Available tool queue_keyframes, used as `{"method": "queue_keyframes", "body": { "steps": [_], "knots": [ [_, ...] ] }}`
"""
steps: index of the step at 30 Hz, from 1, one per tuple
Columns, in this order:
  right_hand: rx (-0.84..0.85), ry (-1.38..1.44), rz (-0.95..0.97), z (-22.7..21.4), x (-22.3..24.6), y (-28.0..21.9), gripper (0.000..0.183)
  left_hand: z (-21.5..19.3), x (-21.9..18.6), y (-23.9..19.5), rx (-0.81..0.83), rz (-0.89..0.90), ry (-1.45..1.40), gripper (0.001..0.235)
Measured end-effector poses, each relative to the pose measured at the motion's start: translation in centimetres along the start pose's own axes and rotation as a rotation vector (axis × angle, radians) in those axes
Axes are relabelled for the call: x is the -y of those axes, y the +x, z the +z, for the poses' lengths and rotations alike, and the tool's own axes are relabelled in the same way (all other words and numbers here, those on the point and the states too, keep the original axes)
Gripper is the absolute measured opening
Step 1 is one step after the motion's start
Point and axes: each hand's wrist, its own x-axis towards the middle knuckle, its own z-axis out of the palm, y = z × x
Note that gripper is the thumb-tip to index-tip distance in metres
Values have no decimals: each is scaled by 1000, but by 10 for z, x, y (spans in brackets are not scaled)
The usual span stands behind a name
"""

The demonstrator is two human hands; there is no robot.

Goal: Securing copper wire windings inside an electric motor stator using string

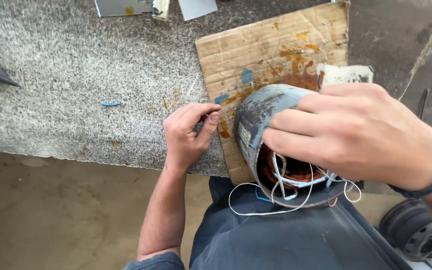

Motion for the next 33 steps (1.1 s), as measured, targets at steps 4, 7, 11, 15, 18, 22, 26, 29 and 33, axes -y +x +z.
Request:
{"method": "queue_keyframes", "body": {
  "steps": [4,7,11,15,18,22,26,29,33],
  "knots": [
    [-11,30,48,4,7,1,20,0,-9,-4,6,-23,-54,13],
    [-4,-6,71,6,11,0,22,-4,-35,-1,-34,9,-51,14],
    [-144,44,122,23,17,-10,20,-12,-82,10,48,93,-45,25],
    [-332,66,240,40,25,-21,5,-7,-106,18,40,137,38,31],
    [-379,259,270,59,26,-27,12,-13,-106,18,0,430,237,21],
    [-423,304,295,66,23,-33,12,-13,-118,31,114,530,283,16],
    [-469,331,260,72,22,-27,15,-8,-133,37,109,576,291,7],
    [-472,287,275,75,21,-27,15,-3,-135,32,54,521,345,14],
    [-476,228,305,77,23,-23,19,5,-146,23,-3,393,397,18]
  ]
}}
